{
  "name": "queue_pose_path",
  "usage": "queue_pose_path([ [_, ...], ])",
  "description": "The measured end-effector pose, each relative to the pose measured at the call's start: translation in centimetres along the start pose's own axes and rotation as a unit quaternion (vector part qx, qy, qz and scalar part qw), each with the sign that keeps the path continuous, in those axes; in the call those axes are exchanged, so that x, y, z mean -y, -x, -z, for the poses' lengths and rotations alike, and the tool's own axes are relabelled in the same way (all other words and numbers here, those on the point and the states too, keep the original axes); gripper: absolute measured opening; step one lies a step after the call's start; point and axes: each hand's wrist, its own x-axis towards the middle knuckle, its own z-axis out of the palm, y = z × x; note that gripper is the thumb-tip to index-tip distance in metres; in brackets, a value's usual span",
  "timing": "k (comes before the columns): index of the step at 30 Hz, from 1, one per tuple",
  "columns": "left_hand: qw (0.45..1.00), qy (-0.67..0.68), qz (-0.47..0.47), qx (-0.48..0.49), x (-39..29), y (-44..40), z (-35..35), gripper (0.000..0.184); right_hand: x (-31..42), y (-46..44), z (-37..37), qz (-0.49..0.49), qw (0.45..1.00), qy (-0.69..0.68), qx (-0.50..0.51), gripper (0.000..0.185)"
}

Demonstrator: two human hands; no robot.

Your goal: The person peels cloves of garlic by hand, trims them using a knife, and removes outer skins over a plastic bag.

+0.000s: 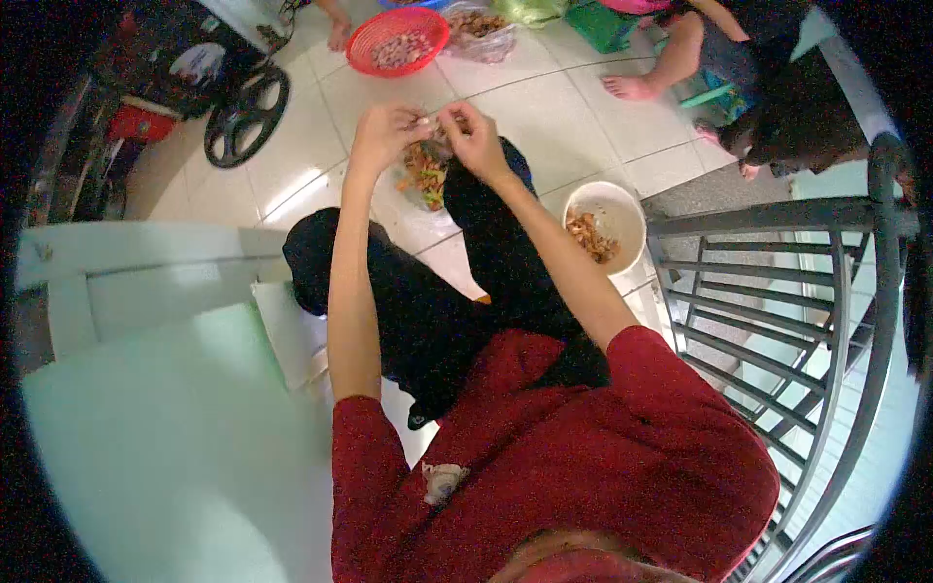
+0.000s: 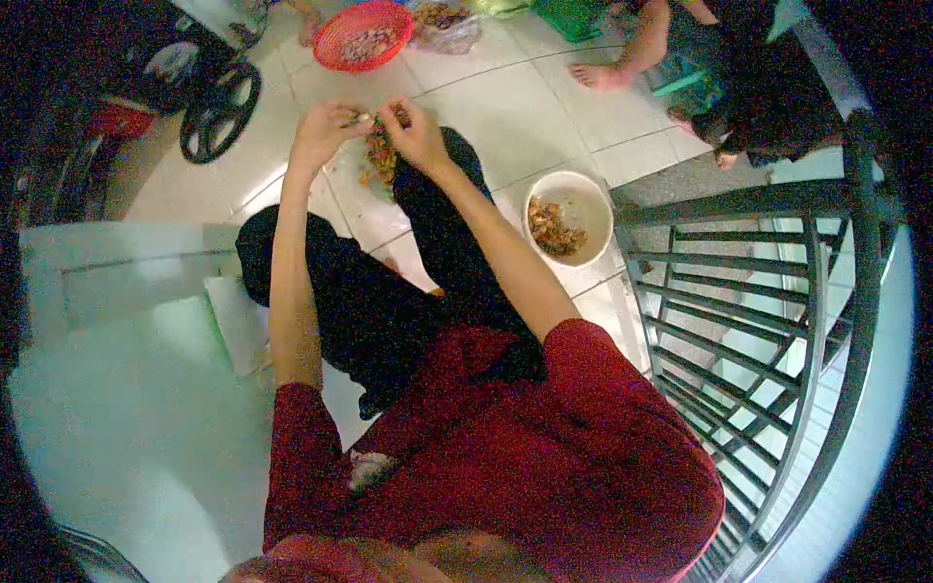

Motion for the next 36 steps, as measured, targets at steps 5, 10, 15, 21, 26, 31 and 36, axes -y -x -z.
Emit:
queue_pose_path([
  [5,0.996,0.069,0.057,0.007,0.4,0.2,0.6,0.034,0.6,-0.1,-0.1,0.042,0.998,-0.055,0.006,0.017],
  [10,0.997,0.060,0.047,-0.022,-0.5,0.5,0.8,0.039,1.1,-0.2,-0.3,0.163,0.986,0.030,-0.012,0.013],
  [15,0.998,0.008,0.038,-0.047,-1.8,0.9,0.8,0.044,1.4,0.2,0.2,0.109,0.992,0.059,0.012,0.016],
  [21,0.997,-0.050,0.042,-0.046,-2.5,1.0,0.8,0.041,1.1,0.4,0.5,0.164,0.982,0.094,0.018,0.012],
  [26,0.998,0.051,0.030,-0.029,-0.9,0.7,0.3,0.038,1.0,0.4,0.3,0.149,0.984,0.094,0.009,0.016],
  [31,0.999,-0.035,-0.028,-0.024,-1.0,0.9,0.0,0.028,1.2,0.5,-0.1,0.107,0.992,0.060,0.004,0.019],
  [36,0.999,0.010,-0.034,-0.024,-0.5,0.6,-0.7,0.030,1.2,0.4,0.0,0.085,0.994,0.063,-0.004,0.022],
])
